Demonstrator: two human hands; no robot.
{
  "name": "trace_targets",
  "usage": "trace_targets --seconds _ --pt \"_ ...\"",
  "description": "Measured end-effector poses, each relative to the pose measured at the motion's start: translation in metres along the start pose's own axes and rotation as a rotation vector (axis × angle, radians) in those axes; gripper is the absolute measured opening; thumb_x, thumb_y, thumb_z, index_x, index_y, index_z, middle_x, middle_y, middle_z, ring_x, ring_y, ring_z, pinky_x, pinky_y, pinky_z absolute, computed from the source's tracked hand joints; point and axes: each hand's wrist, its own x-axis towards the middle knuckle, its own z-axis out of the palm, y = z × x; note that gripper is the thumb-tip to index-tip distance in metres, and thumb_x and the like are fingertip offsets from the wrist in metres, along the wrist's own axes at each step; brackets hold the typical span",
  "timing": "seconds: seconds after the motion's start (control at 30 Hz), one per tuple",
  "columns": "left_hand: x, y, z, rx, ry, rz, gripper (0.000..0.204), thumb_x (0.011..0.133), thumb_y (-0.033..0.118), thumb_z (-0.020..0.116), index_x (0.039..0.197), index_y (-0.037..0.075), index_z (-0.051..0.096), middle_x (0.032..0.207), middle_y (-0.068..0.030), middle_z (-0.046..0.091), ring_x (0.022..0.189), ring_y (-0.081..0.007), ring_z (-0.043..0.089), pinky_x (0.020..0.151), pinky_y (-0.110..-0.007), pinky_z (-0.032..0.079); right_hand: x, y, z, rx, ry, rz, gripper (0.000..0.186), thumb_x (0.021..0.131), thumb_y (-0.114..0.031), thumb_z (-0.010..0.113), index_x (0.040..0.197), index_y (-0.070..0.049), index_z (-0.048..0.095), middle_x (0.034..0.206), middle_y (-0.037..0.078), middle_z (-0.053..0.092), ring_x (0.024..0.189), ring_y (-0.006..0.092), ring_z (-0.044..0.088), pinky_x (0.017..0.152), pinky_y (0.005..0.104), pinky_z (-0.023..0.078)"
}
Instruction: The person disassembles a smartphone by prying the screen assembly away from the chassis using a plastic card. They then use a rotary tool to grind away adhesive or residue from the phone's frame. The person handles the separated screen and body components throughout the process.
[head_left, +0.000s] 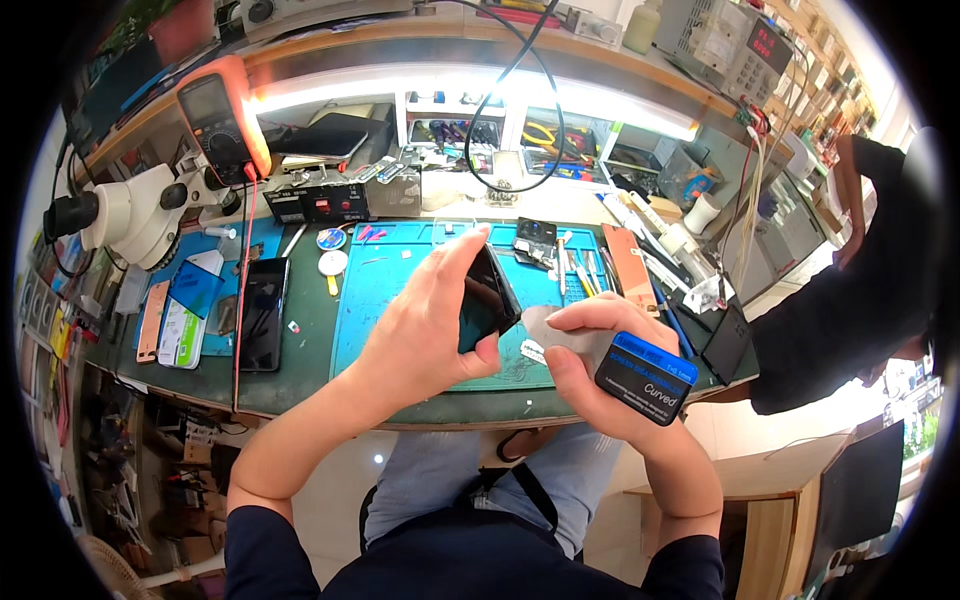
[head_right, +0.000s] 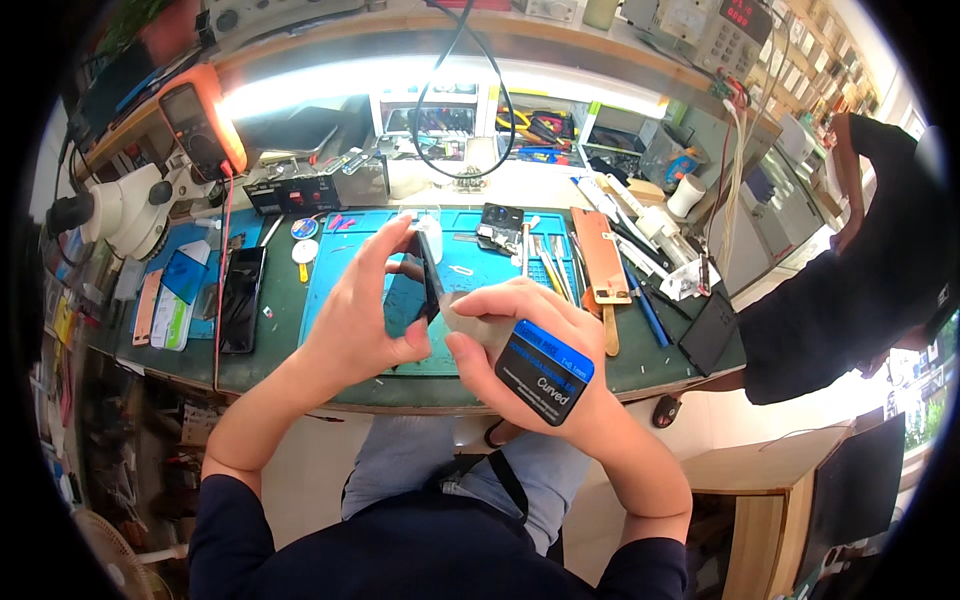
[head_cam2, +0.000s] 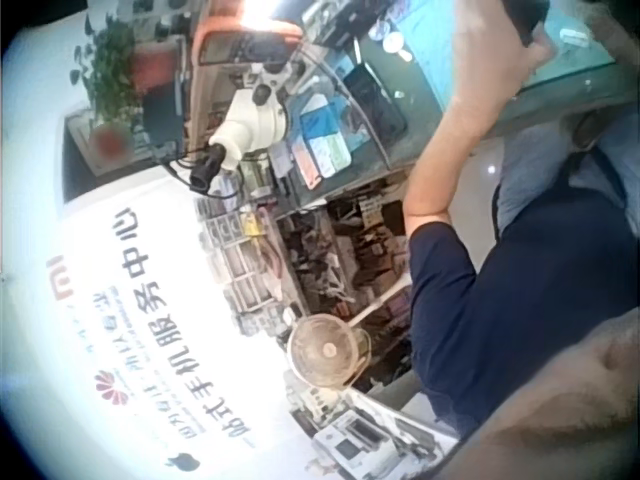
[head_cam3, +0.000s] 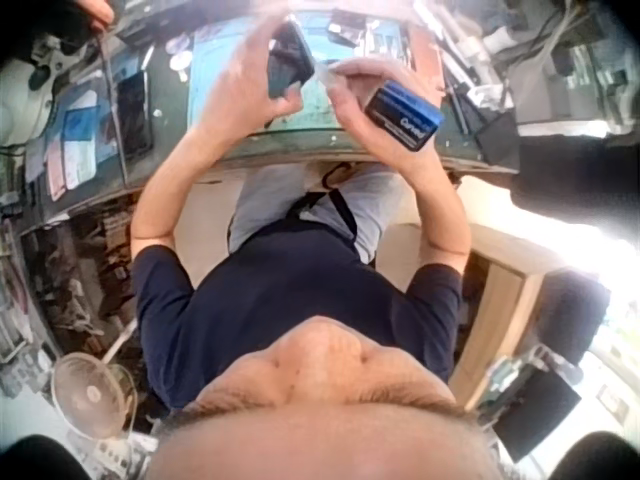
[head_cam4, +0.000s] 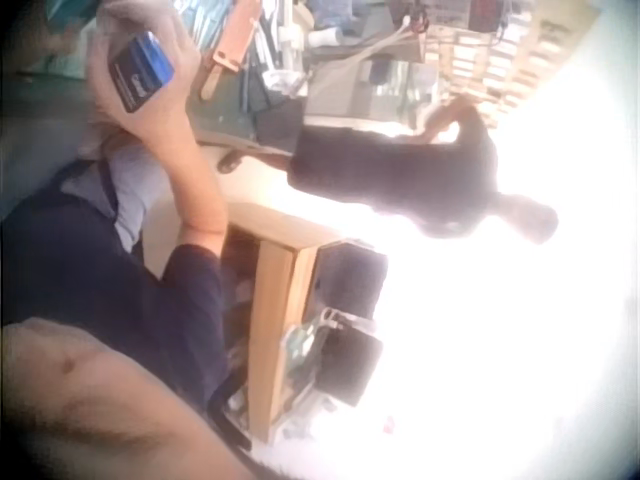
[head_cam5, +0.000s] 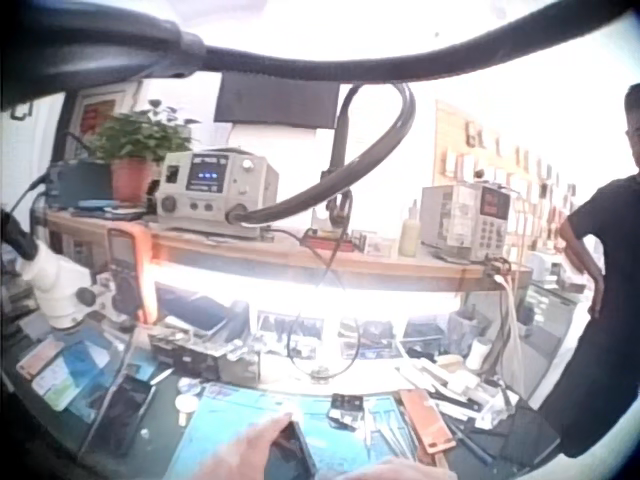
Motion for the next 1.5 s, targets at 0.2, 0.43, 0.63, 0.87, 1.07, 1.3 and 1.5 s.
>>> trace_targets --seconds 0.2,0.43,0.63,0.87,1.07,1.3,1.5 --pt "-0.001 0.005 0.003 0.146 0.038 0.04 0.09 0.073 0.015 0.08 0.148 -0.001 0.033 0.137 -0.0246 0.051 0.122 -0.043 0.055 0.103 -0.046 0.05 0.001 0.0 0.012 0.051 -0.006 0.183 0.025 0.084 0.001 0.073 0.108 -0.001 0.069 0.09 0.008 0.07 0.075 0.0172 0.07 0.067 0.025 0.053" --pt "0.0 0.015 0.017 0.232 0.129 0.151 0.092 0.066 0.014 0.08 0.145 -0.003 0.036 0.128 -0.0235 0.052 0.112 -0.0416 0.059 0.096 -0.046 0.053 0.011 0.017 0.029 -0.049 0.06 0.224 0.028 0.087 0.003 0.067 0.114 -0.001 0.071 0.095 0.009 0.069 0.08 0.0149 0.066 0.074 0.0266 0.052" --pt "-0.002 0.011 0.025 0.249 0.227 0.151 0.093 0.067 0.015 0.082 0.144 -0.006 0.035 0.128 -0.025 0.052 0.113 -0.0415 0.058 0.096 -0.047 0.052 0.005 0.016 0.04 0.176 0.205 0.502 0.022 0.091 -0.005 0.074 0.113 -0.001 0.074 0.099 0.007 0.074 0.084 0.0088 0.065 0.068 0.0256 0.052" --pt "-0.004 0.007 0.037 0.243 0.293 0.148 0.093 0.068 0.016 0.083 0.144 -0.006 0.035 0.129 -0.0258 0.052 0.115 -0.0432 0.056 0.098 -0.048 0.051 -0.002 0.023 0.052 0.27 0.363 0.501 0.018 0.09 -0.001 0.076 0.107 0.003 0.073 0.093 0.006 0.072 0.083 0.0101 0.068 0.072 0.0234 0.054" --pt "-0.004 0.002 0.046 0.197 0.34 0.181 0.091 0.069 0.014 0.083 0.143 -0.006 0.035 0.129 -0.0265 0.051 0.115 -0.0443 0.056 0.099 -0.05 0.051 0.002 0.022 0.053 0.203 0.389 0.505 0.011 0.089 -0.001 0.077 0.099 0.004 0.075 0.087 0.005 0.07 0.078 0.0092 0.066 0.069 0.0228 0.052" --pt "-0.002 -0.008 0.054 0.18 0.37 0.194 0.091 0.07 0.013 0.082 0.144 -0.006 0.034 0.131 -0.026 0.051 0.115 -0.044 0.055 0.1 -0.05 0.05 0.008 0.03 0.055 0.09 0.367 0.49 0.011 0.089 -0.004 0.077 0.098 0.003 0.076 0.084 0.004 0.069 0.072 0.008 0.06 0.067 0.0228 0.049" --pt "-0.004 -0.006 0.047 0.173 0.242 0.075 0.109 0.07 0.029 0.091 0.151 -0.007 0.027 0.132 -0.0258 0.05 0.117 -0.0433 0.055 0.099 -0.049 0.05 0.008 0.041 0.055 0.25 0.388 0.589 0.017 0.088 -0.007 0.079 0.102 0.003 0.076 0.093 0.006 0.076 0.078 0.0095 0.065 0.073 0.0247 0.052"
